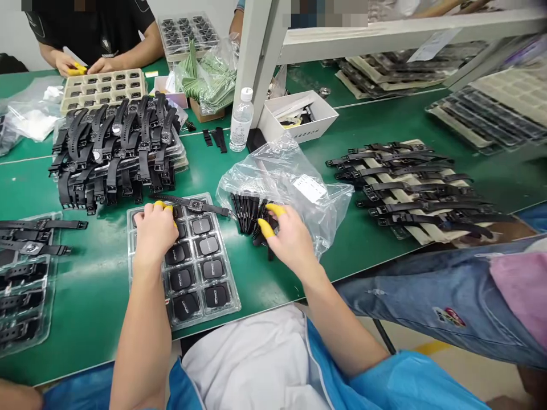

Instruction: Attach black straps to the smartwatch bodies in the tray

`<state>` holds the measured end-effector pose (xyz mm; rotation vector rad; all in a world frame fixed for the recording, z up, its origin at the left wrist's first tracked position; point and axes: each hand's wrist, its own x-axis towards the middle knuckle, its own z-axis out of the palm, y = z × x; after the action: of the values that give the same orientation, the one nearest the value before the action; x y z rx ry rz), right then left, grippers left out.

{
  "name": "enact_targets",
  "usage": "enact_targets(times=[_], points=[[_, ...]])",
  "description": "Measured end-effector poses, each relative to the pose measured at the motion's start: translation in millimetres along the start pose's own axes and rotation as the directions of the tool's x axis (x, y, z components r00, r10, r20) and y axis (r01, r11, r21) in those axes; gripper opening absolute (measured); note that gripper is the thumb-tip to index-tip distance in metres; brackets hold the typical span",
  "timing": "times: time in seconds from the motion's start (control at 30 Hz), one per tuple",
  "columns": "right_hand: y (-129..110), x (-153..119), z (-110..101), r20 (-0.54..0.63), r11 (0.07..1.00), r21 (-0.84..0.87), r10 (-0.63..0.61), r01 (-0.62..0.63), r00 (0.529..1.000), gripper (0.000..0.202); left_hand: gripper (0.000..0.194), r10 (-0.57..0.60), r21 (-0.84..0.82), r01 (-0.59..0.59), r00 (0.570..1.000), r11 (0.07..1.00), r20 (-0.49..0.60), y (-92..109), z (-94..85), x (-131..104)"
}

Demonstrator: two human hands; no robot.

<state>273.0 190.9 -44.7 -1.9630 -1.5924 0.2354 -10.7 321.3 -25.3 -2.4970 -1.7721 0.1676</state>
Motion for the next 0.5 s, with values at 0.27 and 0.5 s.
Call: enact_targets(times=[0.27,0.5], points=[[25,0,9,0.17,0.968,-0.037,0.25,-0.247,0.953,0.021,0.032,-0.053,-0.125,0.05,0.998,0.991,-0.02,-3,3.4,7],[-17,1,3,0.158,0.821,0.494,0.239,-0.286,0.958,0.025,0.021,-0.177,-0.613,0.065,0.976,0.788,-0.125,1,-2.9,9]])
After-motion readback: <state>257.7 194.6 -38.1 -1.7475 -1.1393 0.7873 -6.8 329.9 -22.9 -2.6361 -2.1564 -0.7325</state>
